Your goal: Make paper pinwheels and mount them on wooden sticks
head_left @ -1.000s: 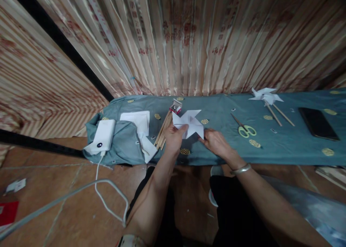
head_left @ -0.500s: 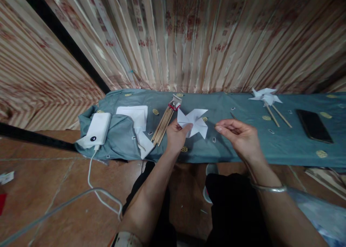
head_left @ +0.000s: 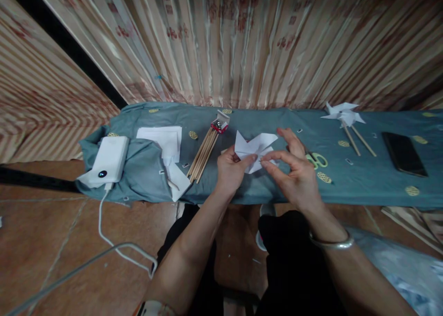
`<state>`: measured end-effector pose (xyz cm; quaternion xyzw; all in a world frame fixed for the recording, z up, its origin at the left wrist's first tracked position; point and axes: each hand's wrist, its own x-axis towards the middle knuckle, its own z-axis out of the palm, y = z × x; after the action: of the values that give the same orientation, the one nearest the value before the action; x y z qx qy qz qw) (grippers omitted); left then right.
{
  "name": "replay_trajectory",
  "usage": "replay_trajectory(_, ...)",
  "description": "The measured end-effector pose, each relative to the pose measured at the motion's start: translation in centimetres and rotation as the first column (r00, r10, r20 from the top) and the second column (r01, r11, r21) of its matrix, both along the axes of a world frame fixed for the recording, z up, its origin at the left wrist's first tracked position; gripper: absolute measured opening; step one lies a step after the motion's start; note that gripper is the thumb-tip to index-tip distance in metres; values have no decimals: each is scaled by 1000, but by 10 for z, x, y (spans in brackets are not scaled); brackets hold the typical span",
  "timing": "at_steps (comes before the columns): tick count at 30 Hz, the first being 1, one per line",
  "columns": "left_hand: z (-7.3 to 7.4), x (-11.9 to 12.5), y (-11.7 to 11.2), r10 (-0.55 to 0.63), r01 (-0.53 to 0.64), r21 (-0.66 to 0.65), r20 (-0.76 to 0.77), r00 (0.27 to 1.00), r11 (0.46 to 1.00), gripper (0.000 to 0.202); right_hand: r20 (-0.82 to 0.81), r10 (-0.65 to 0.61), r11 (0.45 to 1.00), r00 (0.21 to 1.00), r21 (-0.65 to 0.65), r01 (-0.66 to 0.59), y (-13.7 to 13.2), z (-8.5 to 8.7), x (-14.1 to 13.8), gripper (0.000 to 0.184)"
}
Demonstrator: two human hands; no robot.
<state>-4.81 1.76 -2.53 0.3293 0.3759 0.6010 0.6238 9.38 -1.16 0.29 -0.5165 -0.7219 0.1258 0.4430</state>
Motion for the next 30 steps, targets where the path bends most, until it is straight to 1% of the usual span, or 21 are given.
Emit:
replay_trajectory(5,1,1,-3,-37,38,-26,37,999,999,31,-191,17,992,981,-120,-40,7,-6,5,14)
replay_trajectory(12,1,0,-4,-60,61,-17,63,996,998,32,-388,61,964,920,-216,-155,11,-9,6,12)
replay_trajectory(22,1,-1,-4,-80,81,-20,64,995,997,30,-559,-5,903,829,-358,-236,12,-10,6,19)
replay_trajectory(26,-2,-1,-4,-88,88,-13,44,995,996,30,-593,-32,886,805,-389,-252,11,-8,6,22)
replay_trajectory(30,-3,-1,-4,-95,96,-5,32,995,995,32,-594,-41,881,803,-400,-251,11,-8,6,24)
